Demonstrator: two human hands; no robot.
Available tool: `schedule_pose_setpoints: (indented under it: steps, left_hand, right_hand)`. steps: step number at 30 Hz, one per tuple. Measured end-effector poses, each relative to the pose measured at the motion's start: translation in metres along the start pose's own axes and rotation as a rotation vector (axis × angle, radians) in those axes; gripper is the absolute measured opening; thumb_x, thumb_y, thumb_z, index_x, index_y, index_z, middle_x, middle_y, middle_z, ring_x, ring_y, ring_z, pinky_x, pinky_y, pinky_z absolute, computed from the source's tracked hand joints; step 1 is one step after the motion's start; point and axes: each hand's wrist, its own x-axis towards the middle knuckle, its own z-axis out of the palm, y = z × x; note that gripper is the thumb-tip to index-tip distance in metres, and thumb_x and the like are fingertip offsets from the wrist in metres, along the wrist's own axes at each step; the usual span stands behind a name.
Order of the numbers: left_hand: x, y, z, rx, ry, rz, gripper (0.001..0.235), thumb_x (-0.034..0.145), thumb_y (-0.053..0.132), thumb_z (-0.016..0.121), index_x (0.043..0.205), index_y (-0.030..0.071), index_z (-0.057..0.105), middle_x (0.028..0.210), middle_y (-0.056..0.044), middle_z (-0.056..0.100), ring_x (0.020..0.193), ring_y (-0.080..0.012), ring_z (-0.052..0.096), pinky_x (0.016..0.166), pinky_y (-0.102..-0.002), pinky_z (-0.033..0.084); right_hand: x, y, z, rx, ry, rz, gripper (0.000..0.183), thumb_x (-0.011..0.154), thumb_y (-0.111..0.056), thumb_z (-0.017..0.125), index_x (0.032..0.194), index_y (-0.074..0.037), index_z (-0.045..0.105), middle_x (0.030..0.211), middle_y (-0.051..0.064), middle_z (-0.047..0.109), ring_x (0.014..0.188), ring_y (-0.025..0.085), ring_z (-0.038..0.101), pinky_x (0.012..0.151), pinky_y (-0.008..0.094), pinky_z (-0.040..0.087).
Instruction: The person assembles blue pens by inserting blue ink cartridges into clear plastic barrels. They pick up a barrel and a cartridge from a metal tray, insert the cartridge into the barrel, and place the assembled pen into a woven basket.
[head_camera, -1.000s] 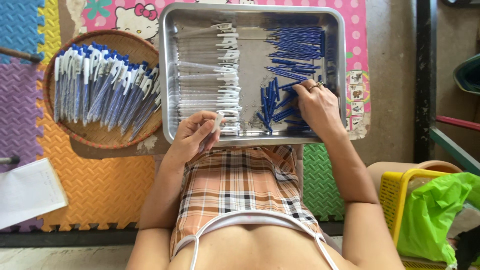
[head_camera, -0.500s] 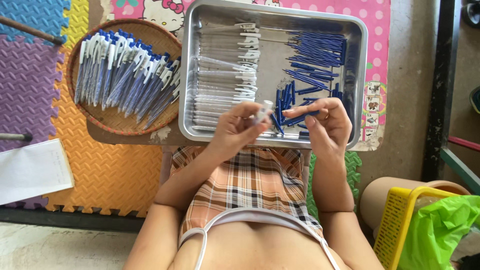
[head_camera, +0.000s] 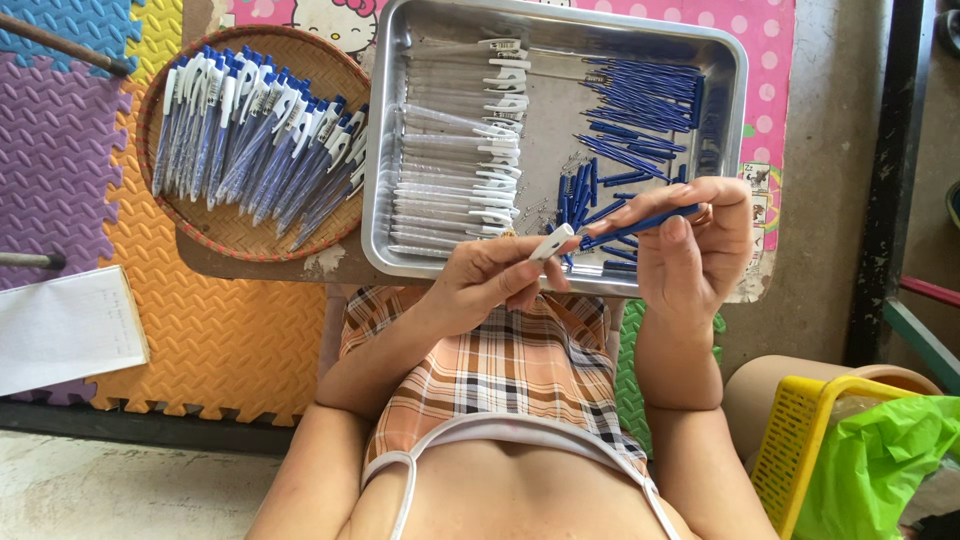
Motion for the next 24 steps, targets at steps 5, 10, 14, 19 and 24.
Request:
schedule_pose_setpoints:
  steps: [5,10,14,19,24]
  left_hand:
    - [-0.004,0.005,-0.003,0.096,-0.029,0.027,0.033,0.113,0.011,0.053,0.139,-0.006,0.062,0.093,-0.016,0.076,0.062,-0.0074,0.063,0.054,-0.020,0.048]
    - [-0.005,0.005,-0.005,0.214,-0.023,0.080,0.035,0.111,0.009,0.055,0.140,-0.009,0.062,0.092,-0.017,0.076,0.061,-0.0093,0.061,0.054,-0.022,0.052]
    - [-0.005,0.008,-0.007,0.274,-0.045,0.090,0.036,0.110,0.007,0.054,0.143,-0.007,0.060,0.092,-0.017,0.076,0.062,-0.0093,0.061,0.057,-0.023,0.053]
    - [-0.006,0.013,-0.001,0.277,-0.034,0.063,0.037,0.109,0.006,0.056,0.143,-0.007,0.060,0.093,-0.017,0.077,0.063,-0.0086,0.061,0.059,-0.023,0.052]
    - [-0.008,0.017,0.005,0.074,-0.061,-0.037,0.043,0.106,-0.001,0.060,0.148,-0.009,0.055,0.095,-0.019,0.077,0.067,-0.0084,0.061,0.063,-0.023,0.053]
  right_hand:
    - [0.011,-0.007,0.018,-0.108,0.022,-0.044,0.026,0.109,-0.019,0.056,0.117,-0.003,0.038,0.092,0.028,0.067,0.085,0.035,0.077,0.080,0.046,0.068]
    - [0.014,-0.012,0.028,-0.213,0.007,-0.057,0.027,0.109,-0.019,0.057,0.114,0.000,0.039,0.089,0.030,0.068,0.082,0.035,0.077,0.078,0.045,0.068]
    - [0.015,-0.017,0.031,-0.274,-0.008,-0.042,0.025,0.107,-0.014,0.060,0.115,0.002,0.043,0.090,0.028,0.070,0.083,0.035,0.079,0.077,0.043,0.068]
    - [0.015,-0.019,0.028,-0.280,-0.053,-0.015,0.020,0.103,-0.003,0.062,0.113,0.008,0.049,0.092,0.030,0.071,0.087,0.037,0.079,0.079,0.044,0.068]
    - [0.026,-0.026,0.028,-0.300,-0.137,0.003,0.022,0.097,0.002,0.067,0.110,0.016,0.055,0.091,0.031,0.072,0.087,0.038,0.081,0.081,0.044,0.066]
